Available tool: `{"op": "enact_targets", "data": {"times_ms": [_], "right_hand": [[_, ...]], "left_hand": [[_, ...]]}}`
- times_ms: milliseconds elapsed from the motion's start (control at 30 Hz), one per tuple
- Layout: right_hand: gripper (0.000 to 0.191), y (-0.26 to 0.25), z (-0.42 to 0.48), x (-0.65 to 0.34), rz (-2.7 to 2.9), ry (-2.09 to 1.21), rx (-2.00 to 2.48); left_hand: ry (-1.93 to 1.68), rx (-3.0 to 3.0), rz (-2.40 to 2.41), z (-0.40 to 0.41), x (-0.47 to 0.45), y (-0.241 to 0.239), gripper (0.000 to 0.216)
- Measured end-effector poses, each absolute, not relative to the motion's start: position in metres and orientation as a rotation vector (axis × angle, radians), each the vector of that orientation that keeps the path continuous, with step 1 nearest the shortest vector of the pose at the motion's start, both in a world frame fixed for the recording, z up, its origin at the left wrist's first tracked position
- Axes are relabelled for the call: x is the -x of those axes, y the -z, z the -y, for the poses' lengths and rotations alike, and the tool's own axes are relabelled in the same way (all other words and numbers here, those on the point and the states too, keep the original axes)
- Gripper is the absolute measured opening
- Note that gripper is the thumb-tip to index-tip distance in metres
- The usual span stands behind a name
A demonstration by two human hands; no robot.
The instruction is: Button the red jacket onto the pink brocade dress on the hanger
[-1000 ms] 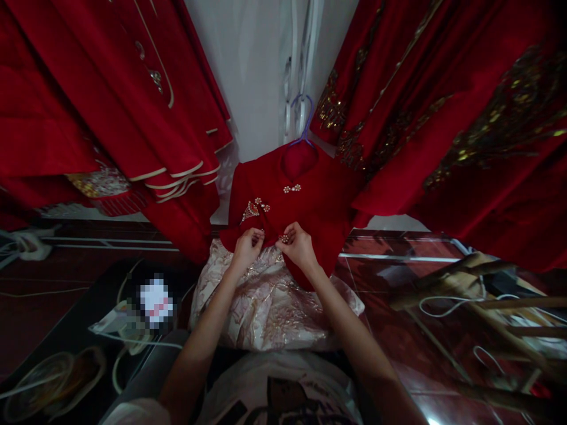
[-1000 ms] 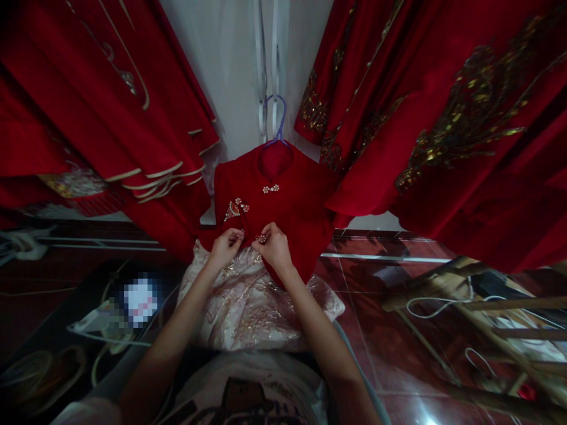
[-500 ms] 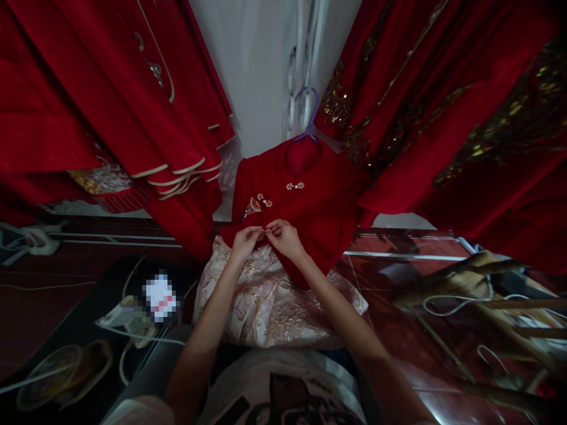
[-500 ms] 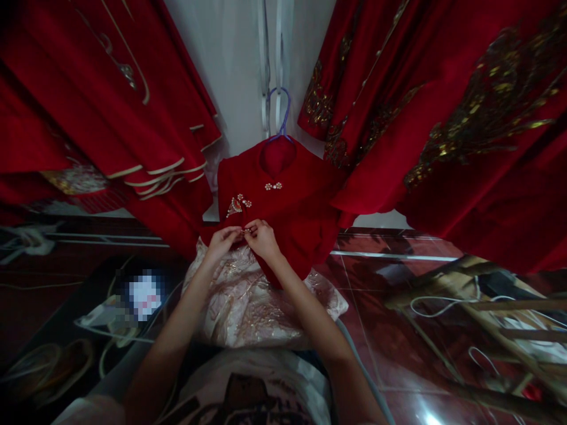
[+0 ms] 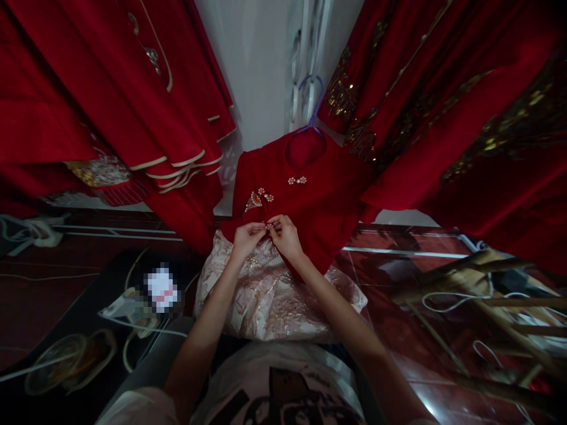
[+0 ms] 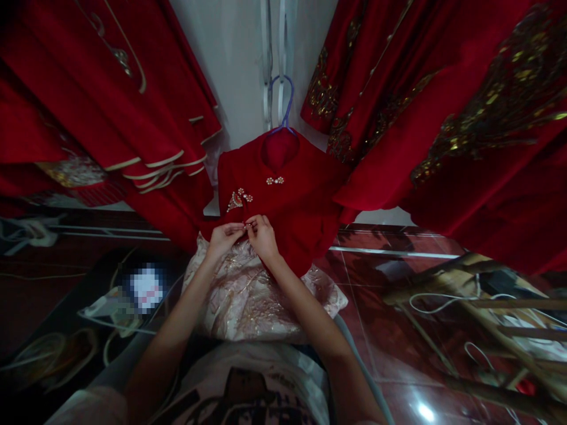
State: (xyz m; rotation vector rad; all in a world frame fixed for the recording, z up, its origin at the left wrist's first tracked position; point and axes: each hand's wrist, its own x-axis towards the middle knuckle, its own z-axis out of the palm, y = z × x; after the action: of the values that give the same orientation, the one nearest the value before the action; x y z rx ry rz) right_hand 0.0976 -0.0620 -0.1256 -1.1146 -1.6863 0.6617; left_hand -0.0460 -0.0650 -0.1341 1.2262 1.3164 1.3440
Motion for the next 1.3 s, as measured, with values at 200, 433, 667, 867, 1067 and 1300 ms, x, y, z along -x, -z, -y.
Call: {"op": "enact_targets", "data": {"times_ms": [200, 433, 667, 867, 1067, 1300], "right_hand": [[0.012, 0.128, 0.065, -0.096, 1.72, -0.629, 1.12], [0.015, 0.114, 0.072, -0.114, 1.727, -0.697, 1.151], [0.015, 0.091, 0.082, -0.153, 1.686, -0.742, 1.152], [0.017, 0.081, 0.082, -0.157, 1.67, -0.766, 1.112], [0.016, 0.084, 0.082, -0.155, 1.677, -0.814, 1.112], [0.015, 0.089, 0.078, -0.158, 1.681, -0.827, 1.117]], "left_hand": [[-1.277, -1.395, -1.331, 0.061, 0.056, 0.133, 0.018], [-1.245, -1.596, -1.336, 0.06, 0.061, 0.13, 0.026], [-1.227, -1.785, -1.441, 0.07, 0.053, 0.131, 0.016], [-1.208, -1.705, -1.417, 0.067, 0.054, 0.128, 0.019], [-1.217, -1.584, -1.336, 0.064, 0.055, 0.124, 0.028], [-1.314, -1.563, -1.331, 0.067, 0.048, 0.12, 0.024]]}}
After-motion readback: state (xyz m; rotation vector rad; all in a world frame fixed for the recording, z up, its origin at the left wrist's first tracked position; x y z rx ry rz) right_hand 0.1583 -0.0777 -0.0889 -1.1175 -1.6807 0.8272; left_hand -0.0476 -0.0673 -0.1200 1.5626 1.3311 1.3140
